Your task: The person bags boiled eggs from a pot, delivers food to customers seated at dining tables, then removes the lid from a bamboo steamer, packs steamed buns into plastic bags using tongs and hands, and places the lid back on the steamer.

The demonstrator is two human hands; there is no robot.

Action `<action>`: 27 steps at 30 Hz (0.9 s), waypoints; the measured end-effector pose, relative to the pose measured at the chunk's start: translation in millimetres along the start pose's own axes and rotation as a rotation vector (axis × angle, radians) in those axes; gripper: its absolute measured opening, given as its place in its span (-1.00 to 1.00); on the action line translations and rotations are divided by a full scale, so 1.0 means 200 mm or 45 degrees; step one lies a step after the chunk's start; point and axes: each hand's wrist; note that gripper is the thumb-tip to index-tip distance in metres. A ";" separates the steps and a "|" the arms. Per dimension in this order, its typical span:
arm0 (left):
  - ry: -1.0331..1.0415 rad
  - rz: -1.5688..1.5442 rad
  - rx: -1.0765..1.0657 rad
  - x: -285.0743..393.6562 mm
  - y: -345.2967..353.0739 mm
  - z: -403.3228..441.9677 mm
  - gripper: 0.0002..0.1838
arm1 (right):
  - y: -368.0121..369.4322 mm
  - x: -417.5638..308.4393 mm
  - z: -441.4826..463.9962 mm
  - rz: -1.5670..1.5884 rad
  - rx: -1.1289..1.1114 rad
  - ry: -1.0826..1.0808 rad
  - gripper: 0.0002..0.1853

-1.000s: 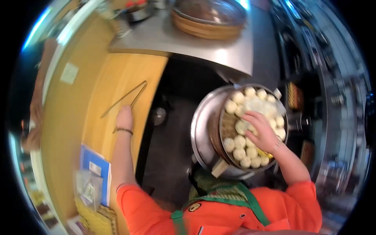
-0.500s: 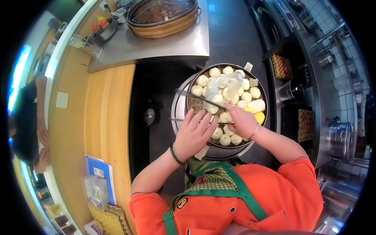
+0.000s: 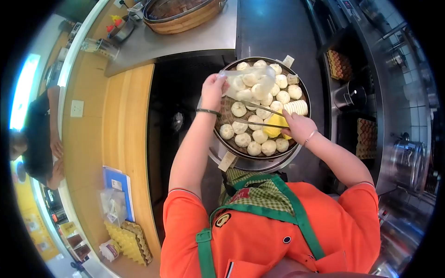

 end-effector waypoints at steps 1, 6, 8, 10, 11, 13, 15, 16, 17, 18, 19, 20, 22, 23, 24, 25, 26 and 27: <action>-0.022 -0.064 -0.038 0.03 0.02 0.00 -0.87 | -0.01 -0.02 0.04 -0.035 -0.031 0.008 -0.36; 0.032 -0.138 -0.260 0.07 0.04 0.02 -0.91 | 0.00 -0.07 0.19 -0.133 -0.025 0.002 -0.42; 0.057 0.028 -0.161 0.06 0.06 -0.02 -0.86 | 0.03 -0.07 0.23 -0.148 0.031 -0.013 -0.45; 0.046 0.039 -0.188 0.03 0.02 -0.03 -0.81 | 0.02 -0.08 0.24 -0.129 -0.038 -0.018 -0.51; 0.039 0.057 -0.183 0.02 0.01 -0.05 -0.80 | 0.01 -0.07 0.22 -0.127 -0.037 -0.016 -0.51; 0.049 0.147 -0.215 -0.01 -0.05 -0.07 -0.76 | -0.04 0.00 0.14 0.080 -0.105 -0.060 -0.58; 0.046 0.175 -0.204 -0.03 -0.07 -0.09 -0.74 | -0.07 0.07 0.02 0.169 -0.147 -0.090 -0.61; 0.037 0.206 -0.195 -0.05 -0.08 -0.10 -0.73 | -0.07 0.09 -0.07 0.297 -0.058 -0.106 -0.61; 0.053 0.275 -0.204 -0.06 -0.09 -0.11 -0.70 | -0.08 0.10 -0.12 0.429 0.031 -0.121 -0.61; 0.054 0.268 -0.199 -0.07 -0.09 -0.12 -0.70 | -0.10 0.11 -0.12 0.424 0.025 -0.125 -0.61; 0.048 0.239 -0.219 -0.09 -0.08 -0.13 -0.69 | -0.12 0.12 -0.12 0.485 0.059 -0.032 -0.60; 0.039 0.214 -0.244 -0.10 -0.07 -0.14 -0.68 | -0.15 0.13 -0.12 0.550 0.094 0.067 -0.60; -0.003 0.272 -0.243 -0.08 -0.03 -0.17 -0.66 | -0.16 0.14 -0.01 0.227 0.213 0.100 -0.53; 0.004 0.252 -0.231 -0.07 -0.01 -0.19 -0.66 | -0.18 0.12 0.05 0.148 0.202 0.156 -0.51; 0.019 0.231 -0.218 -0.06 0.01 -0.18 -0.66 | -0.20 0.10 0.09 0.065 0.195 0.207 -0.48; -0.012 0.146 -0.175 -0.10 0.00 -0.14 -0.65 | -0.20 0.08 0.06 0.069 0.193 0.211 -0.48; -0.019 0.150 -0.176 -0.10 -0.01 -0.12 -0.65 | -0.21 0.06 0.03 -0.006 0.304 0.139 -0.46; 0.002 0.121 -0.184 -0.09 -0.02 -0.11 -0.64 | -0.22 0.04 -0.01 -0.084 0.414 0.061 -0.45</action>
Point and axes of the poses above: each hand's wrist, its own z-axis towards the middle knuckle, its own y-axis out of the palm, x = y × z, and after that the axes turned 7 degrees about -y, right-handed
